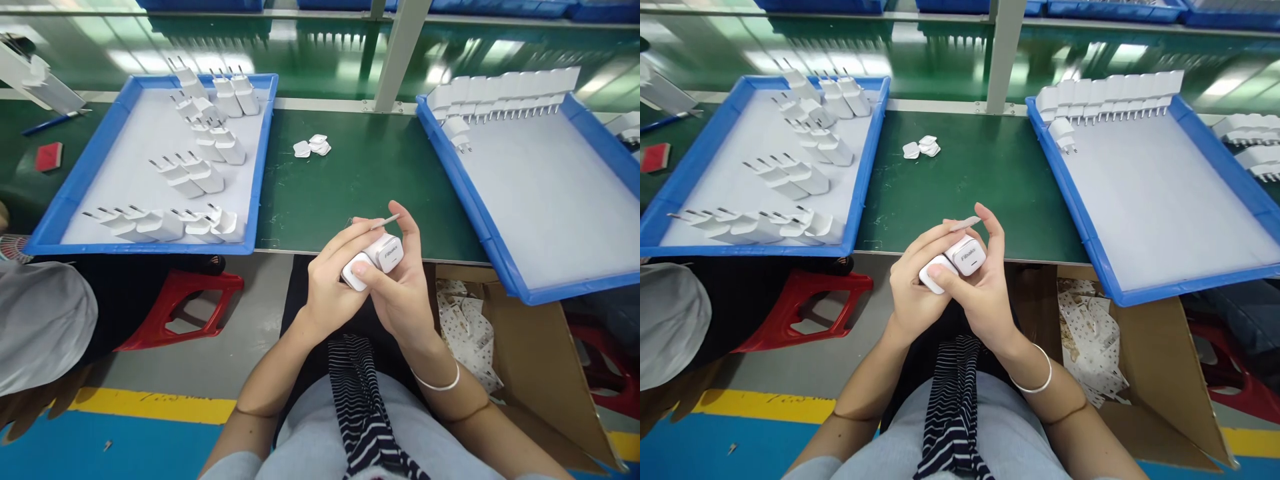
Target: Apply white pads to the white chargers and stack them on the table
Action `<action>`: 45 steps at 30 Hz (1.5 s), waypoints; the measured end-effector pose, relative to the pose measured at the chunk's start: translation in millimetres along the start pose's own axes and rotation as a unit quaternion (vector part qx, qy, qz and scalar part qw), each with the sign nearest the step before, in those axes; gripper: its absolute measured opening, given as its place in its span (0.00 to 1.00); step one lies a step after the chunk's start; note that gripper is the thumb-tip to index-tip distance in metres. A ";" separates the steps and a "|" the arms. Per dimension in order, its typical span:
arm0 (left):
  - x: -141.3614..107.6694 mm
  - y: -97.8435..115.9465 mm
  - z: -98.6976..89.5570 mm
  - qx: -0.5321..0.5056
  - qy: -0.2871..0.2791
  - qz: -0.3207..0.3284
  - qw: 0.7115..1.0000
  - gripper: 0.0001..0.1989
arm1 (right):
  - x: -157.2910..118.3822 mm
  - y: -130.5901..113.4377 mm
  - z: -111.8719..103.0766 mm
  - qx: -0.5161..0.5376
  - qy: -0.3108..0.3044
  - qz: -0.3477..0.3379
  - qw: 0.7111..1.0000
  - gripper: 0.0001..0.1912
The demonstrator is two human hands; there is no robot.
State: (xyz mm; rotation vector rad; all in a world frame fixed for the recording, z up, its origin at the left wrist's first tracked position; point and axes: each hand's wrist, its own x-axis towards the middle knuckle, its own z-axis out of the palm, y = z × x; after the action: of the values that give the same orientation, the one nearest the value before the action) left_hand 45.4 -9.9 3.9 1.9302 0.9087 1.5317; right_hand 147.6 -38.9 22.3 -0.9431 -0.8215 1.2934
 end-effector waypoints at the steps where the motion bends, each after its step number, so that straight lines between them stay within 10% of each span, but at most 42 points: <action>1: -0.2 -0.5 0.4 0.000 0.002 0.002 1.000 0.17 | 0.5 -0.2 0.1 -0.004 0.000 0.000 1.000 0.43; 12: 3.1 -4.2 -0.7 -0.061 -0.015 -0.034 0.997 0.19 | -1.8 -7.9 -5.0 0.074 0.000 0.063 0.995 0.29; 45: -1.1 -21.4 1.0 -0.137 -0.005 -0.073 0.988 0.16 | -6.6 4.1 -3.6 -0.049 -0.016 0.025 0.998 0.43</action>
State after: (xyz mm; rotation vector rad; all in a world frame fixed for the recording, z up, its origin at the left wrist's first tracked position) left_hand 42.3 3.1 -12.9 1.6394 0.7705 1.4742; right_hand 148.5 -45.7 17.2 -1.0285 -0.8964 1.3241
